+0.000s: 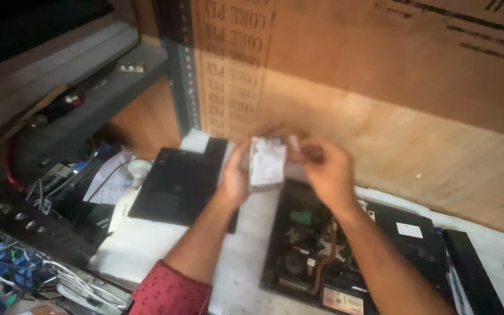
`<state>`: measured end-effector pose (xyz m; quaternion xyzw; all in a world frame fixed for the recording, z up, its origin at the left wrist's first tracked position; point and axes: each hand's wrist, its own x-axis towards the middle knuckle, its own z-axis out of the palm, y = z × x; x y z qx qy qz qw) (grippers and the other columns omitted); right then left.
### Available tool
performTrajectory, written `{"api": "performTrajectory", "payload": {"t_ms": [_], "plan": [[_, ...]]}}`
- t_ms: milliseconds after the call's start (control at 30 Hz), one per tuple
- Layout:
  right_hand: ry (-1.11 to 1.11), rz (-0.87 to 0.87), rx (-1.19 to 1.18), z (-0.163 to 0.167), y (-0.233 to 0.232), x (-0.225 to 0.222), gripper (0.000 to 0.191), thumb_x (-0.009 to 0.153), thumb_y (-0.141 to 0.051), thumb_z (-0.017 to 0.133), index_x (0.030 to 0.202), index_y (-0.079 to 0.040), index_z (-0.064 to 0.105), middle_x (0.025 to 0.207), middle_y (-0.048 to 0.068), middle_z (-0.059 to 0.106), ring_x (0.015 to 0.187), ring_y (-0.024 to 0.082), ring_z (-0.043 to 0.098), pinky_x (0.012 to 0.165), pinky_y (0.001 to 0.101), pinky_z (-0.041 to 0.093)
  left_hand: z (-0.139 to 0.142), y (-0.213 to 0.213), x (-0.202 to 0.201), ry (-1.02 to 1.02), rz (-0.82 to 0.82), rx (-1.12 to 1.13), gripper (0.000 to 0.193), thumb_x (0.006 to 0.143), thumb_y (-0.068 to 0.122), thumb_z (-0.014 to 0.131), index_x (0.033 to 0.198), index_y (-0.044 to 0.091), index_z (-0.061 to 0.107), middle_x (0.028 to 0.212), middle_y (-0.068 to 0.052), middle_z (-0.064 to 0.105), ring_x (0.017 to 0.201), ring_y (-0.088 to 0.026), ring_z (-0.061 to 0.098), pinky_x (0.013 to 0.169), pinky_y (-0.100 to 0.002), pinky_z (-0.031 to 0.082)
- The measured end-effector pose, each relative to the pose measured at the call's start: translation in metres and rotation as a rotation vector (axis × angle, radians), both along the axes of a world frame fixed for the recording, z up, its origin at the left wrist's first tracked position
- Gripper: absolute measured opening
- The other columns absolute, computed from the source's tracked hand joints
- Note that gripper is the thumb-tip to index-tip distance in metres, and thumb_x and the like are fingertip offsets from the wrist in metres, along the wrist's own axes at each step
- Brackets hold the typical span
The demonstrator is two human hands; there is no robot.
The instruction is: The person handles a hard drive over an opened laptop, then works on the laptop internals, unscrewing components with a screwdriver and lifting out the heatsink and fan assembly, placing removed parts on the bench.
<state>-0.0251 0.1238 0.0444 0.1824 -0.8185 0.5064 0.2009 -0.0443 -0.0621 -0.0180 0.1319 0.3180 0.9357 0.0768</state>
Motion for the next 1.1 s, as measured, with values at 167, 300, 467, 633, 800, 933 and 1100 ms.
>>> {"api": "performTrajectory", "payload": {"t_ms": [167, 300, 467, 633, 800, 933, 1100], "plan": [[0.344, -0.083, 0.086, 0.026, 0.022, 0.043, 0.020, 0.089, -0.006, 0.081, 0.107, 0.000, 0.075, 0.089, 0.011, 0.069, 0.077, 0.019, 0.065, 0.068, 0.0330, 0.053, -0.021, 0.039, 0.007, 0.008, -0.045, 0.003, 0.059, 0.104, 0.052, 0.040, 0.135, 0.005, 0.059, 0.119, -0.013, 0.070, 0.105, -0.027, 0.069, 0.093, -0.044, 0.055], [0.373, -0.084, 0.203, 0.015, 0.017, 0.053, 0.006, 0.092, -0.001, 0.074, 0.097, -0.003, 0.076, 0.092, 0.010, 0.071, 0.079, 0.023, 0.069, 0.069, 0.0350, 0.055, -0.031, 0.056, 0.009, -0.003, 0.062, -0.109, 0.059, 0.104, 0.053, 0.038, 0.133, 0.006, 0.059, 0.119, -0.010, 0.070, 0.108, -0.024, 0.068, 0.096, -0.041, 0.054], [0.439, 0.195, 0.233, -0.001, 0.002, 0.053, 0.023, 0.080, 0.006, 0.066, 0.099, -0.002, 0.074, 0.097, 0.013, 0.070, 0.090, 0.032, 0.071, 0.078, 0.0372, 0.057, -0.021, 0.039, -0.003, 0.002, 0.145, -0.093, 0.056, 0.104, 0.053, 0.041, 0.129, 0.006, 0.060, 0.112, -0.012, 0.069, 0.101, -0.025, 0.068, 0.090, -0.042, 0.055], [0.454, 0.076, 0.172, 0.007, -0.001, 0.028, 0.015, 0.084, 0.003, 0.072, 0.098, -0.002, 0.074, 0.095, 0.013, 0.070, 0.085, 0.029, 0.071, 0.074, 0.0364, 0.057, -0.012, 0.038, -0.004, -0.042, 0.114, -0.110, 0.053, 0.102, 0.049, 0.041, 0.130, 0.009, 0.060, 0.117, -0.008, 0.068, 0.108, -0.022, 0.067, 0.096, -0.039, 0.053], [0.495, 0.118, 0.226, -0.002, -0.007, 0.025, 0.018, 0.080, 0.002, 0.073, 0.097, -0.003, 0.075, 0.093, 0.012, 0.069, 0.080, 0.028, 0.070, 0.071, 0.0370, 0.056, -0.008, 0.035, 0.000, -0.158, 0.134, -0.250, 0.056, 0.097, 0.051, 0.034, 0.132, 0.016, 0.060, 0.116, -0.001, 0.069, 0.105, -0.018, 0.065, 0.087, -0.044, 0.052], [0.392, 0.045, 0.156, -0.006, -0.006, 0.021, 0.016, 0.080, 0.003, 0.073, 0.095, -0.001, 0.074, 0.089, 0.012, 0.068, 0.073, 0.025, 0.068, 0.065, 0.0362, 0.054, -0.015, 0.040, -0.004, 0.086, 0.156, -0.159, 0.058, 0.104, 0.050, 0.036, 0.135, 0.007, 0.060, 0.123, -0.007, 0.069, 0.116, -0.022, 0.065, 0.104, -0.039, 0.050], [0.525, 0.102, 0.161, -0.005, -0.009, 0.026, 0.011, 0.083, 0.002, 0.073, 0.093, -0.002, 0.072, 0.091, 0.012, 0.068, 0.079, 0.026, 0.069, 0.069, 0.0358, 0.056, -0.026, 0.042, -0.006, 0.068, 0.115, -0.133, 0.056, 0.103, 0.049, 0.037, 0.136, 0.009, 0.060, 0.118, -0.009, 0.067, 0.111, -0.025, 0.063, 0.099, -0.043, 0.049]]}}
